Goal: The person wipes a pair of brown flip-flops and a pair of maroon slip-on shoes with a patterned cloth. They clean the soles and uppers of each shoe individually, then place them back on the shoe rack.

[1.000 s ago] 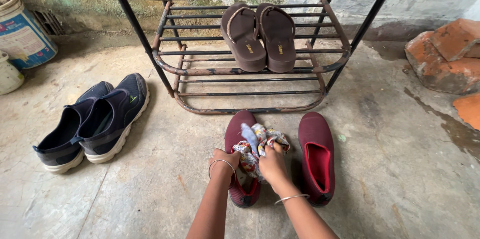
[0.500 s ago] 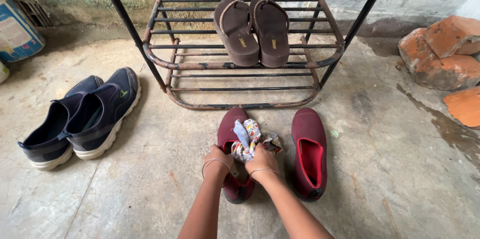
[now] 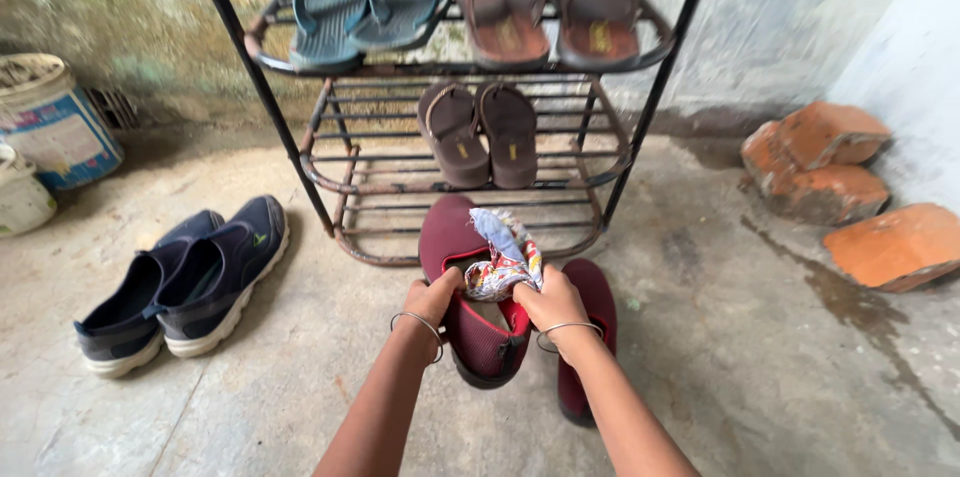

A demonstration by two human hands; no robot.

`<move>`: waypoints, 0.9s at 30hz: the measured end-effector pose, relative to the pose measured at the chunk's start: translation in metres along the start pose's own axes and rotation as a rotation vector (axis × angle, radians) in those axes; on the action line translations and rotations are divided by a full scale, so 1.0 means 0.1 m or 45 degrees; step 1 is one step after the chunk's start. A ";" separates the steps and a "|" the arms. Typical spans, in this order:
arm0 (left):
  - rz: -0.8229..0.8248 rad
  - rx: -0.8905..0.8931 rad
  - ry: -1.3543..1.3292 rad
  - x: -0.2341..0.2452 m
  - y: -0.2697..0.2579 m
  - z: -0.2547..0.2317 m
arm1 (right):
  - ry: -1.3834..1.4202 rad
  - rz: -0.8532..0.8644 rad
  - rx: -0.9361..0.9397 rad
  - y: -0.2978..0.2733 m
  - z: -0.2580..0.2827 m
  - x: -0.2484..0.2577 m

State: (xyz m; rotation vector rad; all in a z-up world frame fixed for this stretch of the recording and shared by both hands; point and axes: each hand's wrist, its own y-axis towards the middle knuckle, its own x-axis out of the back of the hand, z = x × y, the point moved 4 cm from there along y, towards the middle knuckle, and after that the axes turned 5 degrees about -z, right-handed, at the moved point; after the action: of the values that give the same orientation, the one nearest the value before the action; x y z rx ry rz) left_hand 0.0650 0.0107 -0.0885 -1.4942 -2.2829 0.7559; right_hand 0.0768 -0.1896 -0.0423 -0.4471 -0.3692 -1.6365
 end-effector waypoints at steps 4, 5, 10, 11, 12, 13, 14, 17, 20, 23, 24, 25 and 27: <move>0.029 -0.186 -0.242 -0.08 -0.30 -0.30 | 0.201 0.140 -0.065 -0.14 0.30 0.29; 0.049 -0.212 -0.253 -0.11 -0.40 -0.41 | 0.273 0.077 -0.029 -0.15 0.42 0.38; 0.040 -0.243 -0.112 -0.16 -1.04 -0.94 | 0.472 -0.052 0.016 -0.15 0.94 0.82; 0.020 -0.298 -0.053 -0.15 -1.21 -1.05 | 0.507 -0.035 0.026 -0.18 1.04 0.94; -0.001 -0.358 0.007 -0.13 -1.39 -1.21 | 0.546 -0.018 0.039 -0.19 1.19 1.08; -0.023 -0.418 0.066 -0.11 -1.57 -1.36 | 0.584 -0.001 0.053 -0.21 1.37 1.21; -0.027 -0.479 0.072 -0.09 -1.76 -1.51 | 0.562 -0.074 0.102 -0.24 1.55 1.37; -0.078 -0.643 0.108 -0.03 -2.23 -1.87 | 0.487 -0.304 0.233 -0.38 2.09 1.91; -0.178 -0.734 0.156 0.00 -2.52 -2.14 | 0.431 -0.565 0.571 -0.53 2.65 2.45; -0.237 -0.817 0.135 -0.01 -2.61 -2.31 | 0.333 -1.114 0.803 -0.69 3.05 2.96; -0.282 -0.879 0.133 -0.01 -2.61 -2.31 | 0.211 -1.419 1.022 -0.81 3.13 3.05; -0.326 -0.940 0.130 -0.01 -2.59 -2.31 | 0.074 -1.718 1.244 -0.94 3.17 3.07; -0.289 -0.932 0.008 -0.02 -2.45 -2.25 | 0.194 -1.354 1.062 -0.83 3.08 2.87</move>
State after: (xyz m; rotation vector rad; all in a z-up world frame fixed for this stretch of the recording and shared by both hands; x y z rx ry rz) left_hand -0.0006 -0.0104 0.2375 -1.4282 -2.8172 -0.1857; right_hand -0.0082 -0.2782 0.3690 0.6221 -1.2474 -2.2716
